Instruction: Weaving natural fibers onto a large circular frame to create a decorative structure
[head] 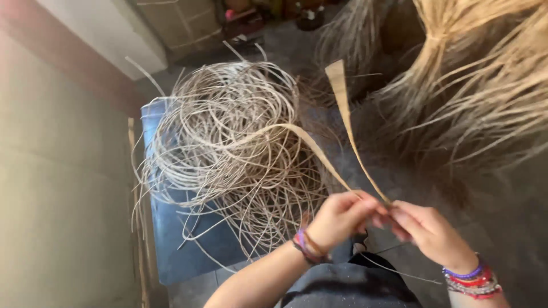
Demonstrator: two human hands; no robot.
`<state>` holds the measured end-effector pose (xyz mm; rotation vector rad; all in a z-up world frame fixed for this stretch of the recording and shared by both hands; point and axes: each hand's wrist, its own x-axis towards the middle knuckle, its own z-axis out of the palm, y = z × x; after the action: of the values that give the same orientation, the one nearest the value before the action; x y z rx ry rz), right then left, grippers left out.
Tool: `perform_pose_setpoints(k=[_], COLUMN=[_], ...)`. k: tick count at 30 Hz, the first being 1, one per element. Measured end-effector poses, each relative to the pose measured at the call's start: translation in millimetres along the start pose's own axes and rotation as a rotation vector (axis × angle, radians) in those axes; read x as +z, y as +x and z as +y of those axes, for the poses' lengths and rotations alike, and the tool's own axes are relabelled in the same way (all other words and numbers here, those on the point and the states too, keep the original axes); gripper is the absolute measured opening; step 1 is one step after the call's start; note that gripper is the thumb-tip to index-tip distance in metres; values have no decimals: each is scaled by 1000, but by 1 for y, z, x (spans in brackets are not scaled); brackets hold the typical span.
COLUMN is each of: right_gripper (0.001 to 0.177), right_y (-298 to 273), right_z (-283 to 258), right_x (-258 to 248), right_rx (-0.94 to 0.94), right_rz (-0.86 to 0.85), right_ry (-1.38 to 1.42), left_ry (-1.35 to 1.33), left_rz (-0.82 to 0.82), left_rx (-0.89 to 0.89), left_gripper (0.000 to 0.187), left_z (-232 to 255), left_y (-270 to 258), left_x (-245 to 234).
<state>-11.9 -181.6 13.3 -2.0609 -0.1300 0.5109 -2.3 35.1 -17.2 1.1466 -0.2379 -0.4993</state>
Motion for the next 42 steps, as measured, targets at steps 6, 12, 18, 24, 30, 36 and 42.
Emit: perform_pose_setpoints(k=[6, 12, 18, 24, 30, 36, 42], right_gripper=[50, 32, 47, 45, 47, 42, 47], right_y=[-59, -80, -165, -187, -229, -211, -203], right_z=[77, 59, 153, 172, 225, 245, 284], right_x=[-64, -52, -122, -159, -238, -285, -331], right_rx=[144, 161, 199, 107, 344, 373, 169], right_rz=[117, 267, 260, 316, 159, -5, -41], right_ry=[62, 87, 274, 256, 288, 338, 367], left_ry=[-205, 250, 60, 47, -58, 62, -148], left_rz=[292, -261, 132, -314, -272, -280, -404], left_rx=[187, 40, -46, -132, 58, 217, 146], left_gripper=[31, 41, 31, 30, 42, 49, 53], left_z=[14, -10, -31, -88, -125, -118, -126], left_y=[32, 46, 111, 126, 187, 216, 250], left_x=[-10, 93, 128, 237, 280, 328, 346])
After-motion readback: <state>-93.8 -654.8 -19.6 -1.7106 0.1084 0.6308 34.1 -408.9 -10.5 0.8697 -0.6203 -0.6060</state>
